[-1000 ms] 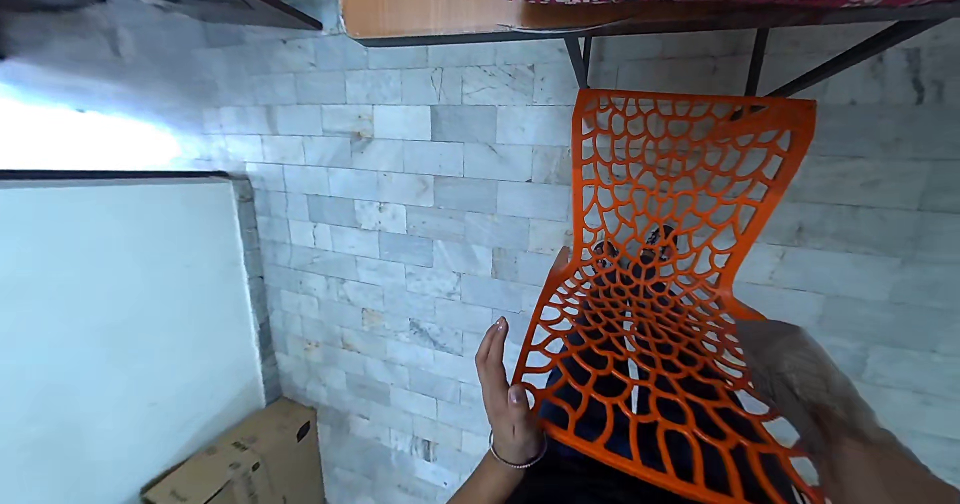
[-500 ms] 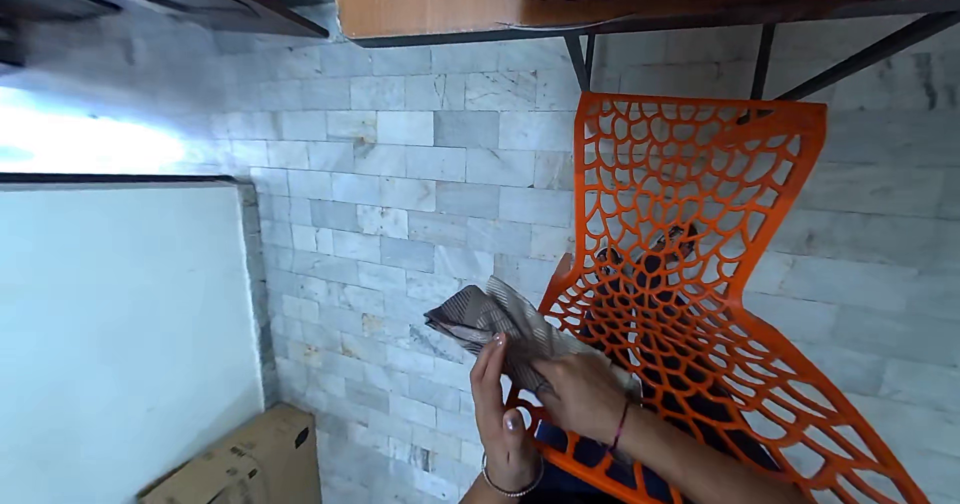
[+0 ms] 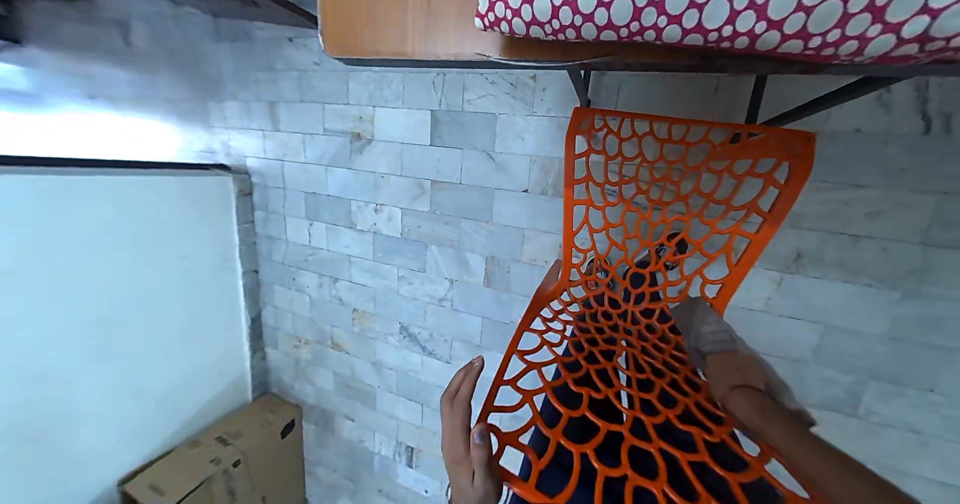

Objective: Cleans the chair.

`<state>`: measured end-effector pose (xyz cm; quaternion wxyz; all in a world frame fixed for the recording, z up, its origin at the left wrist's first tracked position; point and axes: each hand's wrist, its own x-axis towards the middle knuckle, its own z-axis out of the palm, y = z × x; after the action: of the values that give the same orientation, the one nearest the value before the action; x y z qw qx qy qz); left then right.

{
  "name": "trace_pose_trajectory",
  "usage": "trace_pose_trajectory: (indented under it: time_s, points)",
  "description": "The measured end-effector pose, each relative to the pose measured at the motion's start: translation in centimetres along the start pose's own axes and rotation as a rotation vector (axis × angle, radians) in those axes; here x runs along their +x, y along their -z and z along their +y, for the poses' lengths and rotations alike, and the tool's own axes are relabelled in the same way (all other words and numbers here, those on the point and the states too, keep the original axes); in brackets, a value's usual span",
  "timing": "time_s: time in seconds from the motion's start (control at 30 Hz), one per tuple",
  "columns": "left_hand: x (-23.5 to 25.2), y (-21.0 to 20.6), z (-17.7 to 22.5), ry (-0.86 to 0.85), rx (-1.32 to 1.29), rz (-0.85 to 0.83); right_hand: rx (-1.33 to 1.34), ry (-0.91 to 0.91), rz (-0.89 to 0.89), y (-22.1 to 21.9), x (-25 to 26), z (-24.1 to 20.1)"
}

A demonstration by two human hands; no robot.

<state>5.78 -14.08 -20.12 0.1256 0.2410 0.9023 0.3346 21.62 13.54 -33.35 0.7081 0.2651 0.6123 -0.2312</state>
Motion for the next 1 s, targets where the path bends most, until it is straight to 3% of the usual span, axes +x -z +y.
trace_pose_trajectory:
  time_s: [0.13,0.27,0.37,0.43,0.53,0.63,0.73,0.8,0.87,1.0]
  points:
    - [0.0,0.1,0.0,0.034,0.024,-0.022,0.21,0.176,-0.022,1.5,-0.7,-8.3]
    - [0.0,0.5,0.0,0.061,0.018,-0.076,0.424,0.567,0.024,3.2,-2.0,-15.7]
    - [0.1,0.6,0.1,0.083,0.009,-0.093,0.46,0.802,0.102,3.3,-2.6,-17.4]
    - [0.1,0.7,0.2,0.088,0.017,-0.107,0.36,0.884,0.109,2.5,-1.4,-15.8]
    - [0.1,0.8,0.1,0.082,0.009,-0.133,0.122,0.812,0.092,0.3,3.5,-9.4]
    - [0.2,0.8,0.2,0.09,0.0,-0.152,-0.001,0.514,0.057,-1.4,8.0,0.2]
    - [0.2,0.6,0.5,0.093,0.009,-0.166,-0.058,0.188,0.121,-1.6,8.7,7.1]
    - [0.1,0.5,0.6,0.101,0.009,-0.158,-0.039,0.074,0.128,-1.1,7.4,7.3]
    - [0.1,0.5,0.5,0.107,0.01,-0.146,0.029,0.021,0.075,-0.6,6.3,4.7]
    - [-0.1,0.3,0.5,0.116,0.001,-0.133,0.179,0.197,-0.052,1.1,5.4,-3.5]
